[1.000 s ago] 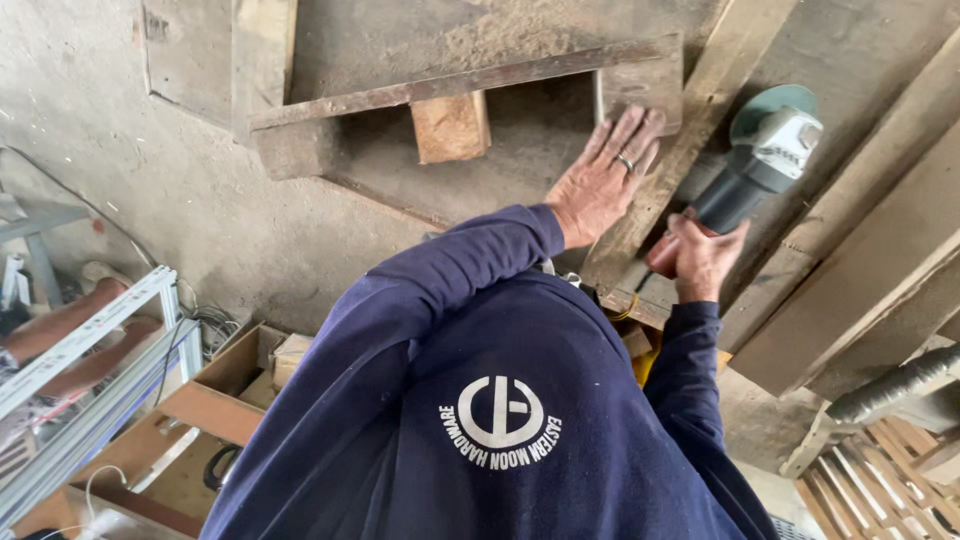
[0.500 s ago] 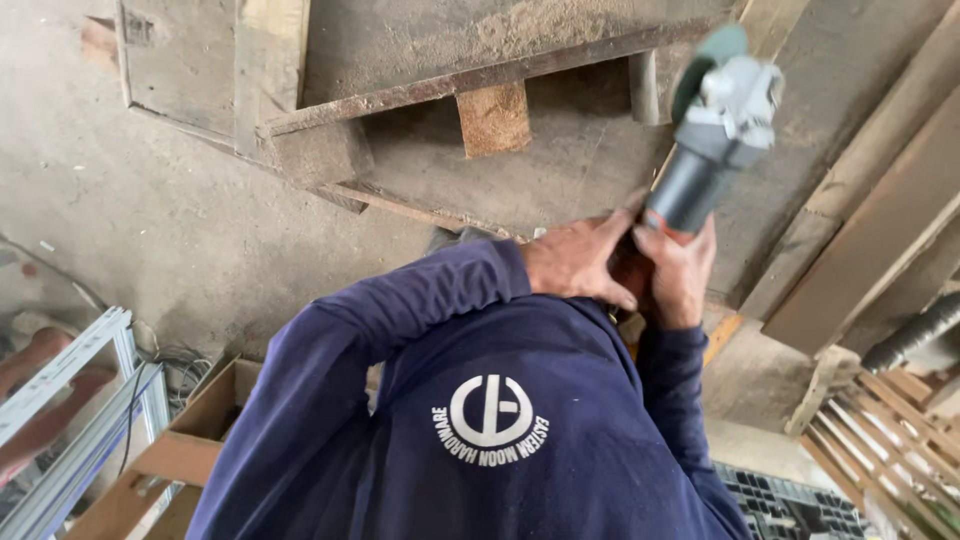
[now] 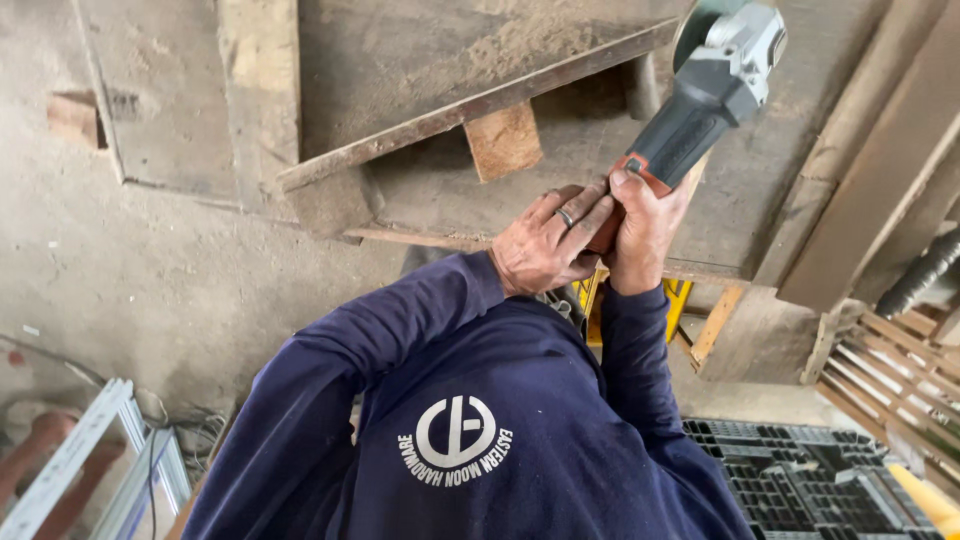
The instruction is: The person uses an angle grinder to smooth the edges of a wooden pallet. They reposition the pallet and continue grinding different sections, generating sparks during the process.
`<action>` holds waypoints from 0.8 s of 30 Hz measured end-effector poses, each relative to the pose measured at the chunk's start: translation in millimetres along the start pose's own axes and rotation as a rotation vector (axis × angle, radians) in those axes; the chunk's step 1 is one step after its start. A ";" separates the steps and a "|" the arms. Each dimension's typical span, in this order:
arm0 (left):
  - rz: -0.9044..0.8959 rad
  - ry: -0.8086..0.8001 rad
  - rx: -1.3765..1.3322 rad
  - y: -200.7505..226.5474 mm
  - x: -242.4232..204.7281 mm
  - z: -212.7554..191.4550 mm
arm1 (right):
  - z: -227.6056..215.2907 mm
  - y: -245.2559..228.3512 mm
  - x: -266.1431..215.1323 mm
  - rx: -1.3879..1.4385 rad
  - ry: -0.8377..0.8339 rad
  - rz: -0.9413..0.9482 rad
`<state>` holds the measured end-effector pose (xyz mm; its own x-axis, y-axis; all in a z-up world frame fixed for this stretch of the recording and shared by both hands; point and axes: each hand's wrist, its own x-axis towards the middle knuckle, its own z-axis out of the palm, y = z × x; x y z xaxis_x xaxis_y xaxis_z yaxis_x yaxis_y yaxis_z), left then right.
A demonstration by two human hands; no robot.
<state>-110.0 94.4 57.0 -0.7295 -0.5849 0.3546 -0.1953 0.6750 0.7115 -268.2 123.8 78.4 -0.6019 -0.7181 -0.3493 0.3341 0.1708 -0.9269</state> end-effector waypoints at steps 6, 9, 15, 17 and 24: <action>-0.132 -0.222 -0.301 3.7 10.9 19.6 | -40.7 -10.8 -24.4 -0.233 0.094 -0.003; -0.475 -0.374 -0.723 3.2 19.9 35.9 | -63.8 -9.1 -41.1 -0.227 0.120 0.123; -0.969 -0.324 -1.328 23.6 62.2 109.7 | -95.3 0.8 -48.3 -0.489 0.078 0.181; -1.120 -0.236 -1.558 26.5 71.6 120.9 | -99.5 -4.0 -45.6 -0.524 0.011 0.193; -1.299 -0.131 -1.621 25.2 95.8 124.1 | -96.2 -41.5 -17.2 -0.754 -0.068 0.313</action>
<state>-266.2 111.2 33.6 -0.7205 -0.2103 -0.6608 0.0507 -0.9664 0.2522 -341.5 194.0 109.7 -0.5080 -0.5970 -0.6208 -0.1130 0.7608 -0.6391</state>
